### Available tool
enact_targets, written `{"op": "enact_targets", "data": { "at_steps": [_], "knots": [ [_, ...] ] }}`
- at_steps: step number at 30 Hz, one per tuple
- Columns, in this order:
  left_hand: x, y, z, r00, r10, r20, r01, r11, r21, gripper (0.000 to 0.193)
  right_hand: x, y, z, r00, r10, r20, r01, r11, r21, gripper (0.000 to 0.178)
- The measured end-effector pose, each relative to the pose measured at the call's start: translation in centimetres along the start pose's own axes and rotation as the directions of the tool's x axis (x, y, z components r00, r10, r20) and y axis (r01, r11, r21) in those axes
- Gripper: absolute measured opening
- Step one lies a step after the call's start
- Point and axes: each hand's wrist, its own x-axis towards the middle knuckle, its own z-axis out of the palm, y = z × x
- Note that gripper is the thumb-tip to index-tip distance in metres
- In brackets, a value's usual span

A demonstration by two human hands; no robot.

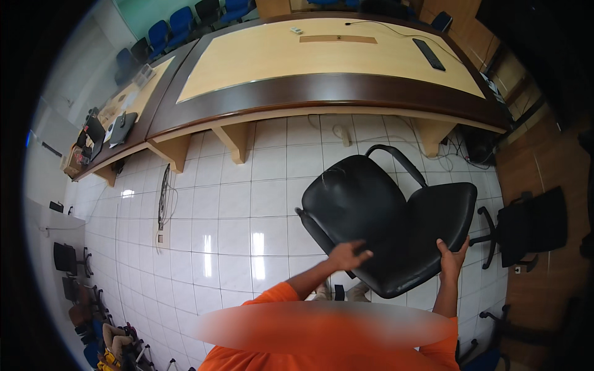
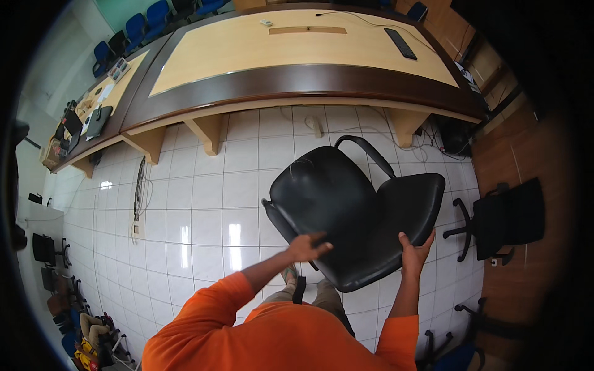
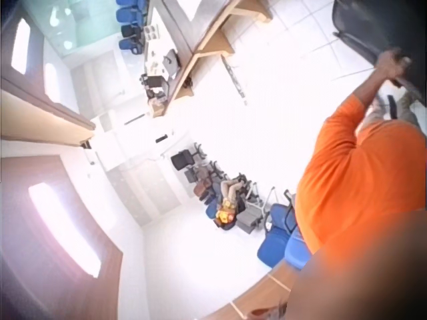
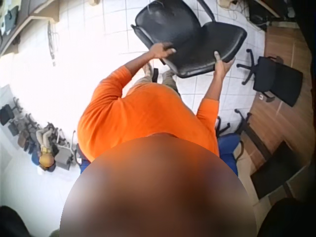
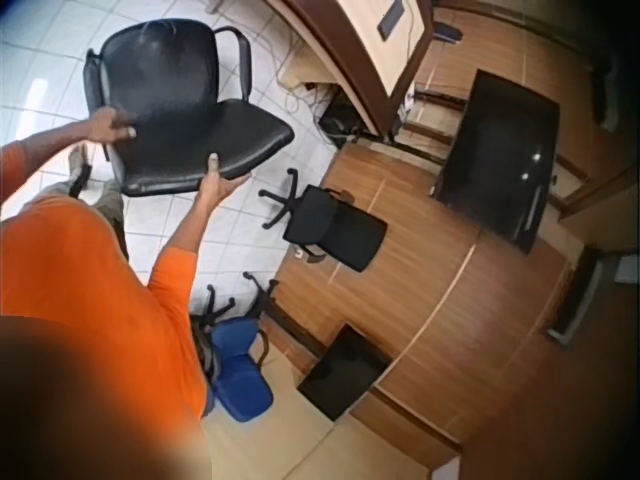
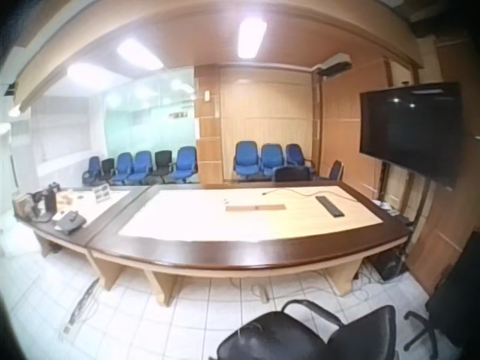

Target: The person moves two black office chairs from a meeting room to a storage area, placing them with other chairs. Then the person kneels and organizes cables and a power strip near a TV stand.

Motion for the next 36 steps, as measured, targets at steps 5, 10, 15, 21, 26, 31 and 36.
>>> {"op": "enact_targets", "data": {
  "at_steps": [5,10,15,21,26,31,36],
  "knots": [
    [4.3,-11.4,-2.5,0.941,-0.297,-0.164,0.339,0.848,0.407,0.089,0.6,0.3,-0.5,1.000,0.020,-0.008,-0.020,0.999,0.046,0.097],
    [7.3,-14.2,-4.7,0.983,-0.119,0.142,-0.039,0.613,0.789,0.100,3.0,0.9,-2.2,0.997,-0.004,0.076,0.004,1.000,-0.001,0.096],
    [6.7,-12.1,0.3,0.965,-0.062,0.255,-0.147,0.678,0.720,0.080,7.4,1.5,-6.0,0.987,-0.028,0.160,0.024,0.999,0.027,0.099],
    [3.3,-7.4,12.6,0.919,-0.082,0.386,-0.160,0.817,0.554,0.064,15.0,0.5,-13.1,0.952,-0.041,0.303,0.103,0.976,-0.191,0.099],
    [-0.4,-3.4,26.3,0.833,0.074,0.548,-0.271,0.918,0.289,0.078,19.9,0.6,-18.1,0.909,-0.190,0.371,0.357,0.814,-0.458,0.101],
    [-1.5,2.5,36.3,0.688,0.150,0.710,-0.295,0.952,0.085,0.094,21.3,1.3,-21.8,0.890,-0.344,0.300,0.451,0.555,-0.699,0.098],
    [1.7,5.7,35.1,0.814,0.104,0.572,-0.230,0.961,0.153,0.075,22.4,1.1,-23.4,0.823,-0.474,0.314,0.490,0.309,-0.815,0.084]
  ]
}}
